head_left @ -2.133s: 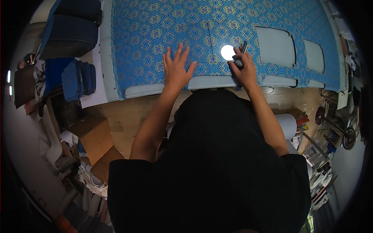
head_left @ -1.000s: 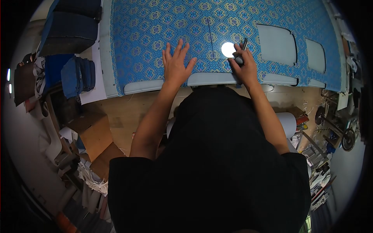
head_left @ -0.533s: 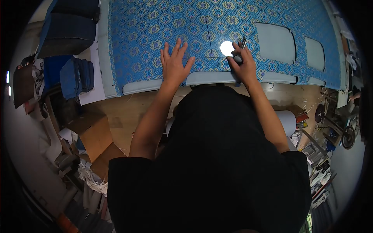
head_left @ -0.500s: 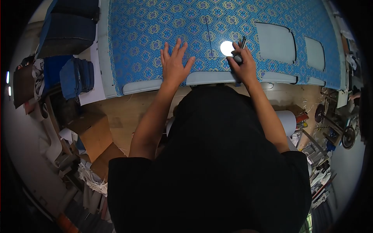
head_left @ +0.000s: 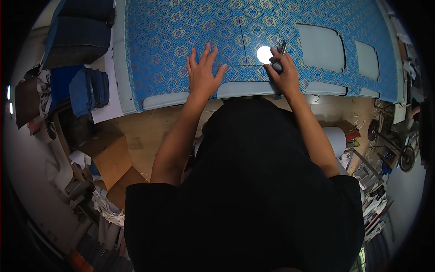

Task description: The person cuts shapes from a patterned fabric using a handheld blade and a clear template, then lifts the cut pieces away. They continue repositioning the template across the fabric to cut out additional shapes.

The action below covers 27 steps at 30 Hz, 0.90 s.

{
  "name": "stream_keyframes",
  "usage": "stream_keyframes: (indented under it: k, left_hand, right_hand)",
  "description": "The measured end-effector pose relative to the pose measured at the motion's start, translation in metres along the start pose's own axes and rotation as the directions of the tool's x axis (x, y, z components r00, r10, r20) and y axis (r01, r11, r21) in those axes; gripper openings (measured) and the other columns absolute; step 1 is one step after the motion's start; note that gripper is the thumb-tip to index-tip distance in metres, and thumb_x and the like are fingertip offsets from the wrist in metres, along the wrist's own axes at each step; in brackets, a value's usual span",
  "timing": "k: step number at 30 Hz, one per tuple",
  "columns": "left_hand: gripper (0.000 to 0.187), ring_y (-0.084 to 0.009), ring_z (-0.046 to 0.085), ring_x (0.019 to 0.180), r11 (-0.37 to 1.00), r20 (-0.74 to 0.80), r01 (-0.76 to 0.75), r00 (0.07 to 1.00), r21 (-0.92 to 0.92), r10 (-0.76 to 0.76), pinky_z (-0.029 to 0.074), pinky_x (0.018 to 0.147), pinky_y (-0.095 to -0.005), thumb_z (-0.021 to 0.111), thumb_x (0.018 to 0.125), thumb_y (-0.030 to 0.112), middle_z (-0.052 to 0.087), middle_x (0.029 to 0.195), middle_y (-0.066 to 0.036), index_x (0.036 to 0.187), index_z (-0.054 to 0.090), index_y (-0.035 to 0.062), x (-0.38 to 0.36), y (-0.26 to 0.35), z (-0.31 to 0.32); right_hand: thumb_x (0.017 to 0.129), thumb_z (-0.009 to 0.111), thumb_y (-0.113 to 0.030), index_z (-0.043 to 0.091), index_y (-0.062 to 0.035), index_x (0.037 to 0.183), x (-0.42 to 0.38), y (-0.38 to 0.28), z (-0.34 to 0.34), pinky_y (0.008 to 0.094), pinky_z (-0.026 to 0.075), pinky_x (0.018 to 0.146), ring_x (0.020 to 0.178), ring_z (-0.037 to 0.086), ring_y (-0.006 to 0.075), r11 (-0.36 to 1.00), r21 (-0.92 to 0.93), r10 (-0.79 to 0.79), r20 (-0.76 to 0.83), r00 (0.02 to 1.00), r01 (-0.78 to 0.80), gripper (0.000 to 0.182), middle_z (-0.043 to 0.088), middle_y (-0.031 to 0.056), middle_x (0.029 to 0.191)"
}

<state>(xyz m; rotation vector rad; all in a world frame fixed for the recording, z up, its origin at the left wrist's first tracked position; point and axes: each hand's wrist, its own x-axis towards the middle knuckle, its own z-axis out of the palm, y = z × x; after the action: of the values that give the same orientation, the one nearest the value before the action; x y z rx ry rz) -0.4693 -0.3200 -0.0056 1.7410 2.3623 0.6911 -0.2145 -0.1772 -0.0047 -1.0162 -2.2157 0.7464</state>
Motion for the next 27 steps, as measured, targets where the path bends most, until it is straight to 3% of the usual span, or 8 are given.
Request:
stream_keyframes:
  k: [7, 10, 18, 22, 24, 25, 27]
  left_hand:
    - [0.061, -0.0463, 0.02, 0.154, 1.0, 0.02, 0.009, 1.0, -0.013, -0.009, 0.009, 0.125, -0.0622, 0.066, 0.096, 0.046, 0.038, 0.165, -0.006, 0.148, 0.056, 0.016, -0.0003, -0.0004, -0.0004]
    - [0.061, -0.0464, 0.02, 0.154, 1.0, 0.015, 0.004, 1.0, -0.012, -0.004, 0.009, 0.125, -0.0623, 0.067, 0.096, 0.046, 0.038, 0.165, -0.006, 0.148, 0.056, 0.0156, 0.0, -0.0002, 0.0006]
    - [0.062, -0.0468, 0.021, 0.153, 1.0, 0.01, 0.003, 1.0, -0.009, -0.003, 0.009, 0.125, -0.0626, 0.068, 0.095, 0.045, 0.039, 0.165, -0.007, 0.148, 0.056, 0.0158, -0.0001, -0.001, 0.001]
    - [0.061, -0.0467, 0.021, 0.153, 1.0, 0.006, 0.002, 1.0, -0.013, -0.001, 0.009, 0.125, -0.0626, 0.069, 0.095, 0.045, 0.039, 0.165, -0.007, 0.148, 0.057, 0.0161, -0.0002, -0.0011, 0.0008]
    - [0.061, -0.0467, 0.021, 0.153, 1.0, 0.011, 0.008, 1.0, -0.015, -0.008, 0.009, 0.125, -0.0628, 0.068, 0.095, 0.046, 0.04, 0.164, -0.007, 0.147, 0.057, 0.0162, 0.0, -0.0009, 0.0008]
    - [0.061, -0.0467, 0.021, 0.153, 1.0, 0.011, 0.008, 1.0, -0.014, -0.008, 0.009, 0.125, -0.0628, 0.068, 0.095, 0.046, 0.04, 0.164, -0.007, 0.147, 0.057, 0.0162, 0.0001, -0.001, 0.0008]
    - [0.061, -0.0465, 0.021, 0.153, 1.0, 0.005, 0.002, 1.0, -0.007, -0.002, 0.01, 0.125, -0.0629, 0.068, 0.095, 0.046, 0.04, 0.164, -0.006, 0.147, 0.058, 0.0163, 0.0002, -0.0009, 0.0006]
  right_hand:
    - [0.084, 0.084, -0.017, 0.066, -0.0088, 0.131, 0.0008, 0.0007, -0.0001, 0.0375, 0.057, 0.081, 0.096, 0.067, 0.0293, 0.999, -0.023, -0.041, -0.017, 0.999, 0.041, 0.051, 0.064, 0.0094, 0.107]
    - [0.084, 0.084, -0.017, 0.066, -0.0083, 0.129, 0.0005, -0.003, -0.0026, 0.0381, 0.057, 0.081, 0.097, 0.067, 0.0303, 0.999, -0.007, 0.033, 0.02, 0.999, -0.032, 0.049, 0.064, 0.0093, 0.108]
    - [0.084, 0.084, -0.017, 0.066, -0.0059, 0.112, 0.001, 0.0008, -0.0002, 0.0392, 0.057, 0.082, 0.101, 0.068, 0.0324, 1.0, 0.021, -0.002, -0.008, 1.0, 0.002, 0.036, 0.067, 0.0098, 0.118]
    - [0.083, 0.084, -0.017, 0.067, -0.006, 0.112, 0.001, 0.0008, -0.0003, 0.0392, 0.057, 0.081, 0.101, 0.068, 0.0323, 1.0, 0.023, -0.01, -0.009, 1.0, 0.01, 0.036, 0.067, 0.0098, 0.116]
    - [0.083, 0.084, -0.012, 0.064, -0.0059, 0.102, 0.0008, -0.0028, -0.0017, 0.0407, 0.051, 0.103, 0.131, 0.06, 0.0312, 0.992, 0.074, 0.103, 0.05, 0.993, -0.107, 0.028, 0.069, 0.0126, 0.131]
    - [0.083, 0.084, -0.012, 0.064, -0.0059, 0.102, 0.0008, -0.0018, -0.0011, 0.0407, 0.051, 0.103, 0.131, 0.06, 0.0312, 0.991, 0.074, 0.104, 0.049, 0.993, -0.107, 0.028, 0.069, 0.0126, 0.131]
    - [0.083, 0.084, -0.017, 0.068, -0.0066, 0.115, 0.0004, 0.0015, 0.0002, 0.0383, 0.057, 0.08, 0.098, 0.068, 0.0311, 0.999, 0.025, 0.029, 0.004, 1.0, -0.029, 0.037, 0.066, 0.0094, 0.114]
